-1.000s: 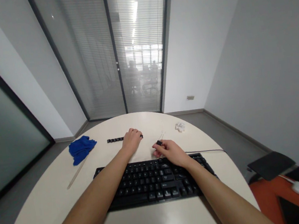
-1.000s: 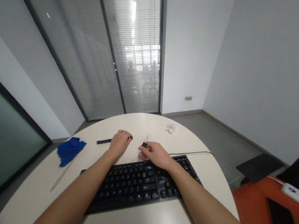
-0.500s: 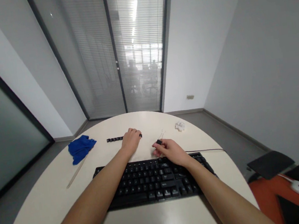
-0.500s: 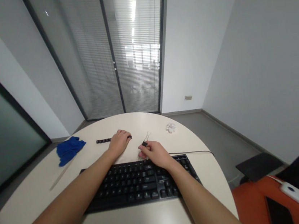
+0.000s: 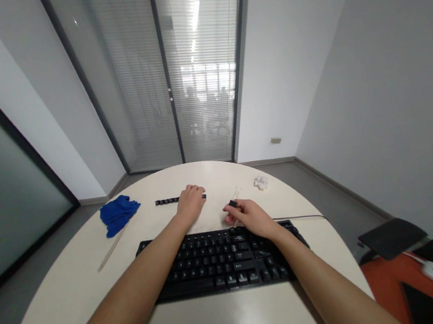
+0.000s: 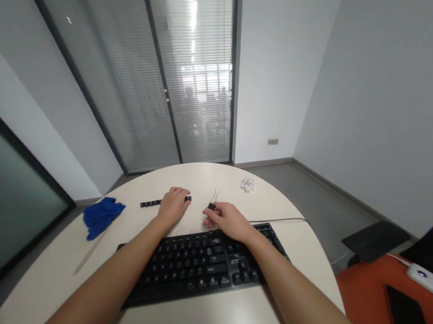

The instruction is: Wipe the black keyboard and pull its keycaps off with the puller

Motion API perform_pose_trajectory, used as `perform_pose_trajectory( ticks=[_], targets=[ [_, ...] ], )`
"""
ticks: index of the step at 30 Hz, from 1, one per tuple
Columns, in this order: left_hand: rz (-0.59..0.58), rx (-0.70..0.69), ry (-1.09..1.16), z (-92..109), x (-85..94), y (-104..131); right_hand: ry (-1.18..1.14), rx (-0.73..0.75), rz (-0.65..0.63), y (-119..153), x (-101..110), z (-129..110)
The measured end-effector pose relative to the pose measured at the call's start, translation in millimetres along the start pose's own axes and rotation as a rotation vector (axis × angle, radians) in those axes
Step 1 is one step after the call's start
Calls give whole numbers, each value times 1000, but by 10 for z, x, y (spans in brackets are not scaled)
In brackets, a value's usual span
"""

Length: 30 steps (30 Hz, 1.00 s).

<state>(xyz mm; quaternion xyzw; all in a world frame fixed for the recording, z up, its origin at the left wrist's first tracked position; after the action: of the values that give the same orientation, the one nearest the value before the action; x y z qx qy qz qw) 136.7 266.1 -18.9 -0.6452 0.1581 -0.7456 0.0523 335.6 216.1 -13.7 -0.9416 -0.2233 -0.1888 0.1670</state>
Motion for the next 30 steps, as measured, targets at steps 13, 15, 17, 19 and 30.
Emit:
perform_pose_trajectory(
  ticks=[13,15,17,19,30],
  targets=[
    [-139,25,241,541,253,637,131,119,-175,123,151,-238],
    [-173,31,310,578,233,790,179,146,-196,136,152,-262],
    [-187,14,364,586,217,905,234,173,-218,152,147,-293],
    [-177,-10,388,564,213,972,283,190,-232,167,134,-324],
    [-121,-14,436,350,323,1069,277,148,-159,112,1,-290]
  ],
)
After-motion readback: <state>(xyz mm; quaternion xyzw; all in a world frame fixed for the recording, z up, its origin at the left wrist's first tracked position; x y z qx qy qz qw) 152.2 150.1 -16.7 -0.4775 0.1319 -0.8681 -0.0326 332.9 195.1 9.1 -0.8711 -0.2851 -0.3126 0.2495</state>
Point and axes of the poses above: each hand's wrist, its own y-axis away from the middle knuckle, its own x-axis out of the back of the hand, z = x × y, the point moved 3 cm from there along -y, towards the middle knuckle, and after that the axes turned 6 degrees about x, right-handed, at the moved point
